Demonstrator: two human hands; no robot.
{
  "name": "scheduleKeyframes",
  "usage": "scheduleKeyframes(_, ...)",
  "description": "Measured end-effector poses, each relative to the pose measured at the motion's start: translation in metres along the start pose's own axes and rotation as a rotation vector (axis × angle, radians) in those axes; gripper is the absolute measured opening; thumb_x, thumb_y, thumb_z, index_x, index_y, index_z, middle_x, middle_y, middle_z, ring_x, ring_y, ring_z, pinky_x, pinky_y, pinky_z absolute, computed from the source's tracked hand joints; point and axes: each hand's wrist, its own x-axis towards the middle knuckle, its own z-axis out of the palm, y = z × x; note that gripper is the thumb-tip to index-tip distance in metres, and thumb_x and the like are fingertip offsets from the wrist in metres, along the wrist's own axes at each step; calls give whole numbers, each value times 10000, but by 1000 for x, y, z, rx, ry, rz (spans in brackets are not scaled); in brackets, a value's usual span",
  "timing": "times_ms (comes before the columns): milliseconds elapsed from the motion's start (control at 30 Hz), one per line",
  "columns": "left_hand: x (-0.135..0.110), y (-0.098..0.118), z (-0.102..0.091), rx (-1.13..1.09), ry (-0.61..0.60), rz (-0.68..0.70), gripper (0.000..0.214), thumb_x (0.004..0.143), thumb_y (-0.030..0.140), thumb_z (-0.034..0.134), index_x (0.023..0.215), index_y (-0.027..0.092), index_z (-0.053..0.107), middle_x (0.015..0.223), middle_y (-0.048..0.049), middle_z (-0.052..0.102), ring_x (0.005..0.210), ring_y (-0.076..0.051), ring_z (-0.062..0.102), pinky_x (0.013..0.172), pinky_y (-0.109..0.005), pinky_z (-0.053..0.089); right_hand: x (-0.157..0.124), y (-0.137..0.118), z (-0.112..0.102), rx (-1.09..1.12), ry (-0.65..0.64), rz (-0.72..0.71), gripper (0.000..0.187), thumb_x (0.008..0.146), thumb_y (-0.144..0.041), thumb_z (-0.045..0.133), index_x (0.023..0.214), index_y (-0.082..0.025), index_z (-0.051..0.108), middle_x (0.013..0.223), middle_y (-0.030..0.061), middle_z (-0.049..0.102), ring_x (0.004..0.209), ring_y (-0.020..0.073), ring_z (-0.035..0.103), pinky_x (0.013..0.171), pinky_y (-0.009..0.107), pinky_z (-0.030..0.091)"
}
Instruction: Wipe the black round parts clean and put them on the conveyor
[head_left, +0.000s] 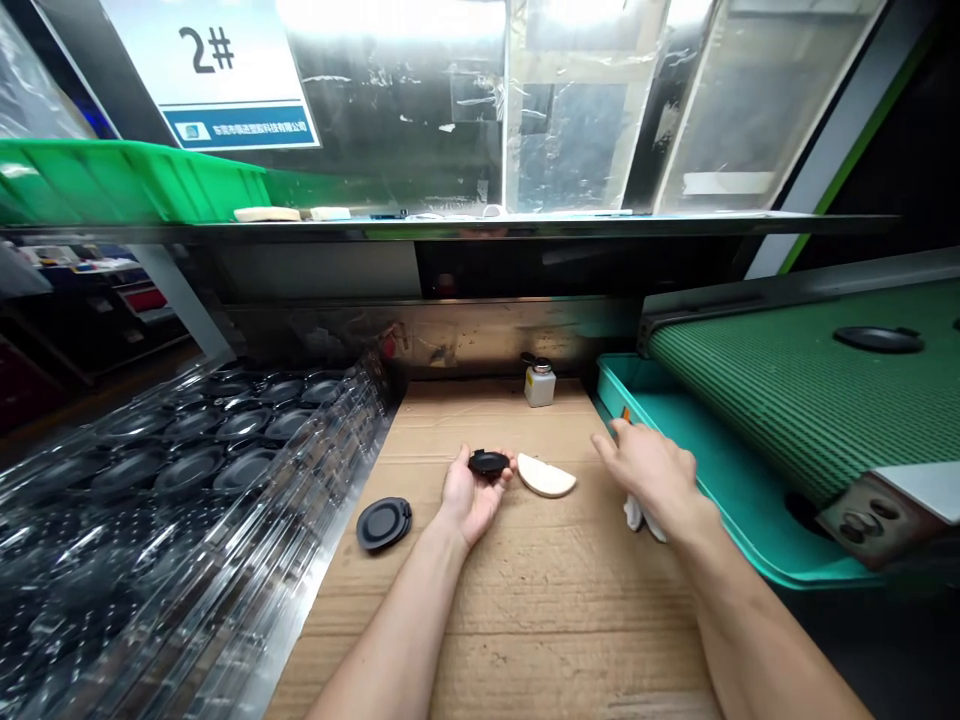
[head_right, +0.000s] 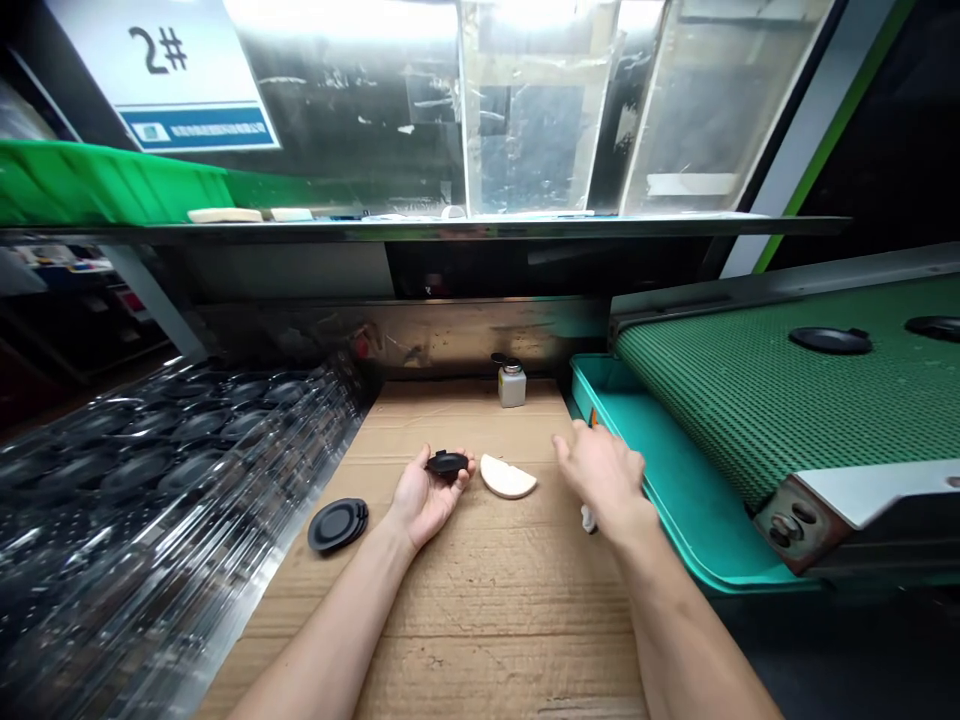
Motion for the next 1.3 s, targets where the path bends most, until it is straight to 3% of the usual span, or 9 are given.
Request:
scheduleKeyframes(67, 0, 0, 0, 46, 8, 6, 445, 933, 464, 334, 939, 65, 533, 935, -201, 598, 766, -205, 639, 528, -238, 547, 1, 14, -6, -70, -144, 35, 384, 840, -492, 462, 960, -195, 674, 894, 154, 681, 831, 324, 639, 659, 389, 436)
scheduleKeyframes(167, 1, -1, -1, 91, 20, 38, 451, 927, 481, 350, 950, 71, 535, 919, -196, 617, 755, -208, 647, 534, -244, 540, 3, 24, 3, -58, -259, -103, 205, 752, -287, 580, 903, -192, 682, 892, 145, 690, 820, 290, 652, 655, 342, 431)
scheduleKeyframes(267, 1, -4, -2, 162, 4, 72, 446, 918, 494, 373, 954, 83, 542, 876, -178, 641, 696, -191, 648, 519, -240, 520, 7, 19, 14, 181, -197, -295, 257, 745, -181, 566, 984, -214, 653, 901, 93, 694, 828, 220, 652, 683, 288, 440)
scheduleKeyframes(367, -1, -11, -1, 316, -65, 74, 479, 904, 526, 381, 954, 88, 565, 789, -148, 658, 574, -159, 617, 427, -214, 448, 2, -1, 15, 583, -95, -434, 287, 833, -262, 524, 1110, -232, 590, 931, 31, 688, 796, 155, 642, 687, 241, 462)
scheduleKeyframes(500, -4, -23, 1, 558, -78, 90, 635, 860, 655, 332, 902, 82, 603, 661, -118, 656, 466, -147, 574, 354, -210, 380, -17, -35, 11, 779, -32, -547, 219, 895, -332, 488, 1011, -239, 648, 941, 11, 684, 835, 146, 628, 731, 241, 465)
scheduleKeyframes(667, -1, -36, 1, 781, -69, 169, 761, 790, 763, 301, 803, 85, 647, 548, -88, 630, 416, -150, 558, 360, -239, 413, -30, -55, 24, 742, 52, -663, 211, 921, -279, 466, 987, -218, 656, 899, 38, 656, 832, 152, 593, 762, 261, 440)
scheduleKeyframes(833, 3, -39, -3, 871, -49, 260, 746, 781, 769, 309, 694, 111, 650, 480, -76, 602, 386, -164, 546, 391, -279, 445, -29, -57, 35, 492, 110, -662, 172, 893, -245, 465, 886, -201, 632, 840, 48, 621, 826, 176, 552, 759, 271, 411)
scheduleKeyframes(1067, 1, -39, -5, 909, -37, 221, 638, 814, 697, 375, 728, 143, 678, 431, -49, 586, 381, -159, 546, 406, -253, 418, -27, -62, 33, 465, 112, -650, 129, 860, -220, 475, 807, -202, 591, 802, 33, 607, 796, 163, 533, 735, 252, 388)
scheduleKeyframes(1300, -7, -43, 1, 1154, -8, 361, 682, 825, 715, 298, 607, 175, 654, 435, -57, 584, 420, -180, 573, 437, -265, 421, -28, -57, 30, 431, 127, -676, 125, 858, -200, 471, 769, -200, 560, 774, 22, 583, 776, 153, 520, 714, 243, 371)
